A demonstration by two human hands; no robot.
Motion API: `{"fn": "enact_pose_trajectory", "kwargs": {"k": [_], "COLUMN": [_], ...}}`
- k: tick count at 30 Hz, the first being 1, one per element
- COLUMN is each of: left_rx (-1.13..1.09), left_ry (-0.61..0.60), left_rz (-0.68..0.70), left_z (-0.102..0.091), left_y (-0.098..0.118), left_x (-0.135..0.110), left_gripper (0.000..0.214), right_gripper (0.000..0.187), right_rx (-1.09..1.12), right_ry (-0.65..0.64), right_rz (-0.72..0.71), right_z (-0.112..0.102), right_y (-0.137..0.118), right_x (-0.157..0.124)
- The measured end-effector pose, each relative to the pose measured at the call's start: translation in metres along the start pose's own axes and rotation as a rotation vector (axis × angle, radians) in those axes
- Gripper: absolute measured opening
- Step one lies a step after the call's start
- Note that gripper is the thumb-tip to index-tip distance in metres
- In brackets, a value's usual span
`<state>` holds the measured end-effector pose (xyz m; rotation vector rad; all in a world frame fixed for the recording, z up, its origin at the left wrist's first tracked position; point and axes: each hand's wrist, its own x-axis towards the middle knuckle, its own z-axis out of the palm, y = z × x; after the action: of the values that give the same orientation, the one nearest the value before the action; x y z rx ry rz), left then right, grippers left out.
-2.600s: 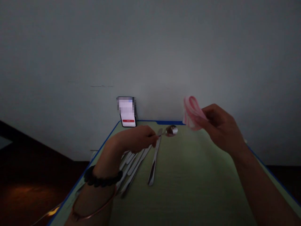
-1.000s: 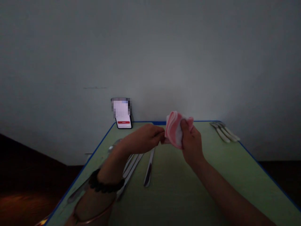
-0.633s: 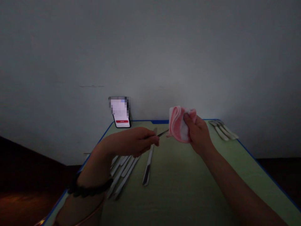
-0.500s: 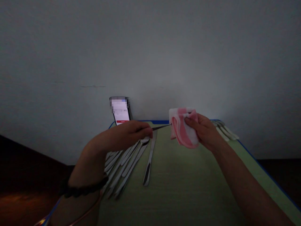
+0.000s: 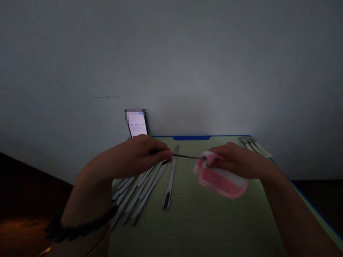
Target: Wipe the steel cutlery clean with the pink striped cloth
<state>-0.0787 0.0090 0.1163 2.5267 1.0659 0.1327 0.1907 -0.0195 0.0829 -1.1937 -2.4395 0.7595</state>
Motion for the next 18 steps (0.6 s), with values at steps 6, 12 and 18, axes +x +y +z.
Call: {"fn": "enact_pose_trajectory", "kwargs": {"k": [6, 12, 18], "left_rx": [-0.050, -0.066, -0.045], "left_ry": [0.019, 0.114, 0.091], "left_rz": [-0.032, -0.038, -0.045], "left_z": [-0.001, 0.000, -0.002], "left_y": [-0.005, -0.012, -0.010], "left_x": [-0.002, -0.003, -0.005], "left_gripper": [0.035, 0.036, 0.035], "right_gripper": [0.019, 0.022, 0.025], "right_rx": [0.040, 0.097, 0.085], "right_ry": [0.089, 0.359, 0.312], "right_rz": [-0.024, 0.004, 0.028], "right_z": [0.002, 0.008, 0.007], "right_y": [-0.003, -0.002, -0.005], "right_x": [0.001, 0.003, 0.002]}}
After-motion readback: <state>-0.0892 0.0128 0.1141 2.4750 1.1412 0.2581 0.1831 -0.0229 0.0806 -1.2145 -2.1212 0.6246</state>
